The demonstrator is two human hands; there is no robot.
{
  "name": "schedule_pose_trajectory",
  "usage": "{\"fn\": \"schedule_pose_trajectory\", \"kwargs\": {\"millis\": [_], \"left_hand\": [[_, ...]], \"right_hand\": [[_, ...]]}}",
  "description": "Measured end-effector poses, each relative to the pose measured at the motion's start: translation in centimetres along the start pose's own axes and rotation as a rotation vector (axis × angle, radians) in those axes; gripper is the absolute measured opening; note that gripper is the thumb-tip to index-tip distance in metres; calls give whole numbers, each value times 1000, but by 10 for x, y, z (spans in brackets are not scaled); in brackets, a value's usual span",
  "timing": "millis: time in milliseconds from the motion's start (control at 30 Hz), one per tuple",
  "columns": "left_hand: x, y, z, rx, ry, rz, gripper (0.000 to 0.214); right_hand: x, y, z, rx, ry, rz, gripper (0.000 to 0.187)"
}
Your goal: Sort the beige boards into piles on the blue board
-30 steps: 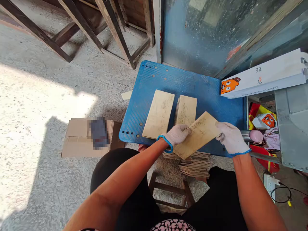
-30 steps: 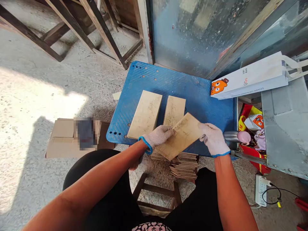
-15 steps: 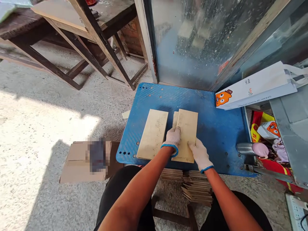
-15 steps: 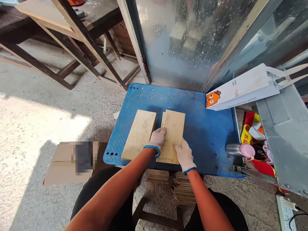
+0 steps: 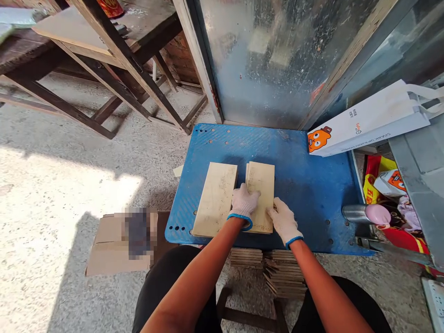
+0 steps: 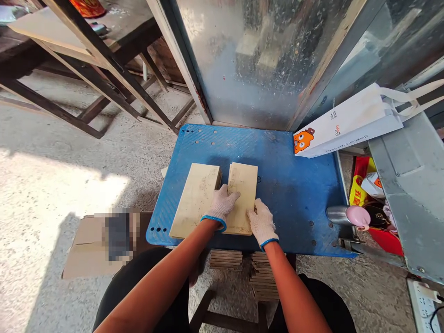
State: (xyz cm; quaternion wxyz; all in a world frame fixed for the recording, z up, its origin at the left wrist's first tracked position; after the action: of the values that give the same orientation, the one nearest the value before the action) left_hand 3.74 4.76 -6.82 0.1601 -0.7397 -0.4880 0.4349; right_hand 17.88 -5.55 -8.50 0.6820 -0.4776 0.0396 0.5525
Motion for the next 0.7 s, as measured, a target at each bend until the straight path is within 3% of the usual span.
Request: {"fn": "schedule_pose_trajectory", "kwargs": {"millis": [167, 400, 700], "left_hand": [[-10, -14, -9, 10, 71, -66, 23], [-27, 2, 3, -74, -22, 160, 34], [-37, 5, 3, -103, -2, 165, 52]], "right_hand": [[-1, -3, 7, -12, -51, 13, 11], [-1, -8, 10, -107, -114, 22, 11], [2, -4, 2, -121, -121, -26, 10]]}}
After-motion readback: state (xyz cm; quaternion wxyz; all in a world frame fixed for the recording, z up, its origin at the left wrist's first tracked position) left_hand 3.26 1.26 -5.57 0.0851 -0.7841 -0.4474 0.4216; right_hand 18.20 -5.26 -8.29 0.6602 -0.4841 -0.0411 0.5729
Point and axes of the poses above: each hand's wrist, its own x-axis towards the middle knuckle, its own y-axis out of the palm, z = x × y, the point moved 7 cm from there along x, towards the middle knuckle, and after that the axes turned 4 degrees about y, right-handed, at the moved point
